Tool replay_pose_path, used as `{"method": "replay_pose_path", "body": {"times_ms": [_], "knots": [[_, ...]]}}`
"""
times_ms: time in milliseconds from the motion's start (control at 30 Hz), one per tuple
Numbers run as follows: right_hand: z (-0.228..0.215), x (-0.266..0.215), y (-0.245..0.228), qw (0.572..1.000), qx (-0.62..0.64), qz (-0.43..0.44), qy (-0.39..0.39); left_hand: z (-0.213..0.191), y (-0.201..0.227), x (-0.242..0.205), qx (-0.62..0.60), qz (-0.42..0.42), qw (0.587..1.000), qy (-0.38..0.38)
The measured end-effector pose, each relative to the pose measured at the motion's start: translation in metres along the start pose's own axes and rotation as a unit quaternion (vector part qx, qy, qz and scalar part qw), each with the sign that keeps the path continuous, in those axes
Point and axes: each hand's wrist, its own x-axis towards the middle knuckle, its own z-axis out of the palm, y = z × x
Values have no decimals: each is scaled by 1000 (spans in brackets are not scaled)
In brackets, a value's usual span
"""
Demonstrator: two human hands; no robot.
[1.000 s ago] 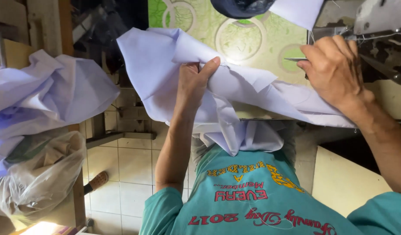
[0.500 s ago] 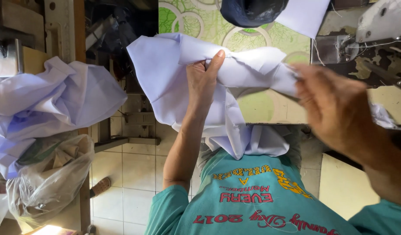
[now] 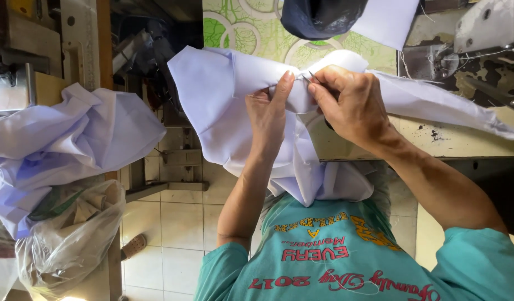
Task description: Trimming excess or loose threads from white fabric garment components using scissors at a workstation.
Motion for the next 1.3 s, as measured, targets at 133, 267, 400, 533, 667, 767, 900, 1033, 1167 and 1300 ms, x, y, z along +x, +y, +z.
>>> {"method": "replay_pose_path", "body": {"times_ms": [133, 267, 400, 533, 667, 767, 900, 1033, 1167, 1300], "knots": [[0, -4, 1, 1000, -9, 5, -17, -1, -17, -1, 2, 1, 1000, -6], [0, -1, 3, 1000, -8, 8, -18, 7, -8, -5, 0, 6, 1000, -4], [2, -1, 9, 1000, -2, 15, -24, 7, -4, -4, 6, 14, 1000, -3], [3, 0, 8, 999, 26, 28, -24, 13, 13, -4, 13, 9, 1000, -4], [5, 0, 13, 998, 42, 32, -23, 12, 10, -2, 12, 4, 1000, -4], [2, 0, 10, 997, 58, 33, -25, 10, 4, 1, 19, 2, 1000, -7], [-7, -2, -3, 993, 106, 42, -30, 8, 2, 2, 34, 6, 999, -14], [-3, -3, -1, 981, 164, 79, -61, -2, -24, 2, 21, -5, 1000, -18], [4, 0, 3, 977, 187, 86, -61, 0, -20, 0, 1, -6, 1000, -16], [7, 0, 8, 984, 161, 52, -55, 1, -19, 1, -10, -14, 1000, -26]]}}
